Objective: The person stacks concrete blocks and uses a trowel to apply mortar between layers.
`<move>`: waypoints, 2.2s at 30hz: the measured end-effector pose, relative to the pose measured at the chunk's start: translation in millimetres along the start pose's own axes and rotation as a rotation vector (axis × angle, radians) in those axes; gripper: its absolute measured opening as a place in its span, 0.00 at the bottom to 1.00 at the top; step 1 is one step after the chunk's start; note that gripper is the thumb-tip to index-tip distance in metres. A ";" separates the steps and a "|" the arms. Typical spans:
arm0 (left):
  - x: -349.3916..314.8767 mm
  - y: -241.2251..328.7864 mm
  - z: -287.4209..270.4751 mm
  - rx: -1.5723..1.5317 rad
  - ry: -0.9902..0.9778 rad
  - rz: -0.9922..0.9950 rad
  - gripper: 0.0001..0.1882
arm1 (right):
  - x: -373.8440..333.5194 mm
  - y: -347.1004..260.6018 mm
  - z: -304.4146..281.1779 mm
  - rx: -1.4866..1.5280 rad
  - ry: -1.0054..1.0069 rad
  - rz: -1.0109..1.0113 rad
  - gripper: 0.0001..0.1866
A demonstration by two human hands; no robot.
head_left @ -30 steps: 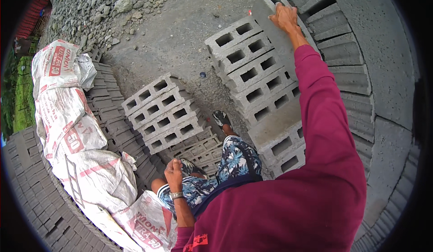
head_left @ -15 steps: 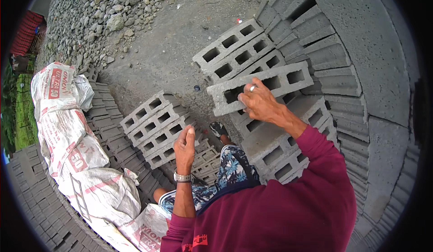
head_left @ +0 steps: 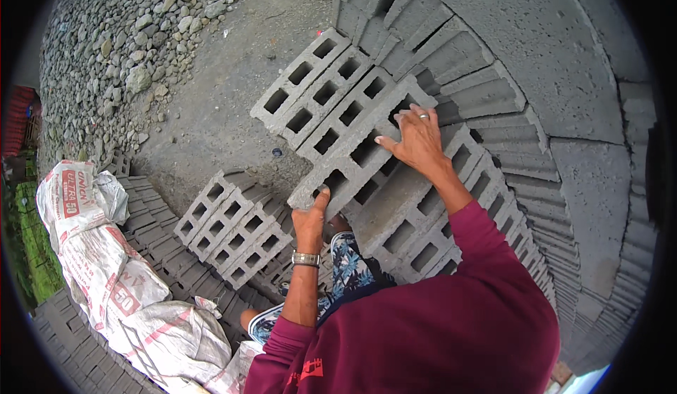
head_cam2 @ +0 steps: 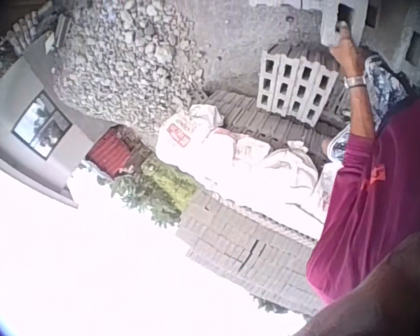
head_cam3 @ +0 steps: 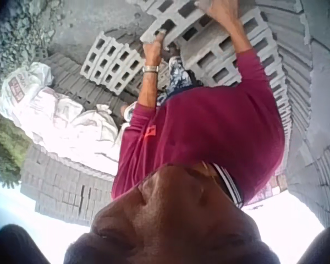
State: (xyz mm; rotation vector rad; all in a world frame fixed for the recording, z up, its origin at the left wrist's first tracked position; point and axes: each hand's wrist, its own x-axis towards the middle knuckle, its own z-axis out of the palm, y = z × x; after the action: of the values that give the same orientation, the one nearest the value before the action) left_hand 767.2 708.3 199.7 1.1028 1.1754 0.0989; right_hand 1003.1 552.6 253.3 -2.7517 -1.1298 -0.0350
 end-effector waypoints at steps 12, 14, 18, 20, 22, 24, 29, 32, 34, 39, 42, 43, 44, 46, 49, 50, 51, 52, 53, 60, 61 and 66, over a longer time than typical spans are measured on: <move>-38.4 -24.9 17.0 -0.110 0.101 -0.008 0.12 | -24.4 13.8 7.2 0.086 -0.130 0.087 0.26; -51.6 -37.1 26.0 -0.143 0.120 0.024 0.20 | -36.9 17.4 -3.2 0.096 -0.147 0.110 0.27; -79.6 -54.7 51.4 -0.012 0.099 -0.061 0.26 | -44.6 40.5 -1.5 0.050 -0.167 0.072 0.29; -66.3 -60.6 57.1 -0.039 0.088 -0.037 0.27 | -42.3 44.6 5.5 0.039 -0.139 0.052 0.29; -61.9 -72.5 54.7 -0.040 0.054 0.005 0.29 | -46.6 48.0 9.2 0.027 -0.109 0.059 0.27; -66.1 -63.8 59.3 -0.034 0.040 0.011 0.30 | -43.2 45.6 1.3 0.010 -0.126 0.073 0.26; -64.5 -60.3 54.7 -0.057 0.039 -0.030 0.19 | -40.5 39.1 1.8 -0.017 -0.183 0.081 0.28; -67.1 -55.6 52.8 0.005 0.043 -0.129 0.21 | -39.7 40.0 5.2 -0.032 -0.202 0.084 0.30; -66.4 -52.4 52.3 0.091 -0.043 -0.281 0.17 | -43.7 49.5 5.9 -0.038 -0.255 0.098 0.32; -68.3 -50.5 66.3 0.001 0.076 0.090 0.31 | -32.6 52.0 -5.2 -0.082 -0.205 0.082 0.30; -61.3 -61.3 56.7 0.109 0.048 0.063 0.34 | -31.9 38.0 0.7 -0.077 -0.170 0.089 0.26; -57.0 -63.8 57.4 0.123 0.039 0.047 0.36 | -30.6 32.6 2.4 -0.075 -0.186 0.116 0.28; -56.1 -60.2 53.4 0.179 0.009 -0.012 0.37 | -30.6 28.8 5.5 -0.070 -0.200 0.147 0.30; -55.4 -35.7 44.7 0.423 -0.233 -0.299 0.33 | -41.8 49.5 4.7 -0.116 -0.153 0.117 0.29; -62.9 -40.0 21.7 0.033 -0.188 0.147 0.35 | -37.8 37.1 3.0 -0.097 -0.179 0.116 0.29; -52.9 -42.1 4.7 0.081 -0.438 -0.044 0.44 | -38.7 44.3 -1.2 -0.108 -0.186 0.115 0.30; -49.0 -49.2 -8.8 0.063 -0.456 -0.056 0.45 | -39.0 41.8 -1.5 -0.115 -0.204 0.111 0.30; -46.9 -56.6 -19.9 0.045 -0.474 -0.068 0.45 | -33.7 37.7 -2.3 -0.105 -0.215 0.130 0.31; -48.9 -65.9 -31.0 0.022 -0.500 -0.094 0.45 | -38.0 37.6 1.2 -0.126 -0.177 0.105 0.30; -55.3 -74.5 -53.1 -0.003 -0.522 -0.106 0.43 | -38.7 37.5 2.1 -0.140 -0.157 0.100 0.28; -55.3 -76.5 -45.1 0.000 -0.531 -0.076 0.44 | -40.3 38.3 1.8 -0.137 -0.156 0.103 0.28; -57.0 -89.9 -7.9 0.011 -0.495 -0.150 0.47 | -37.5 35.3 0.7 -0.110 -0.225 0.126 0.30</move>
State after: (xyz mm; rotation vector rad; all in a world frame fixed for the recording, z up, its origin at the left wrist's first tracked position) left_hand 694.7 634.5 173.4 0.9714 0.8068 -0.2835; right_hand 1001.0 501.9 244.3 -2.9793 -1.0296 0.2402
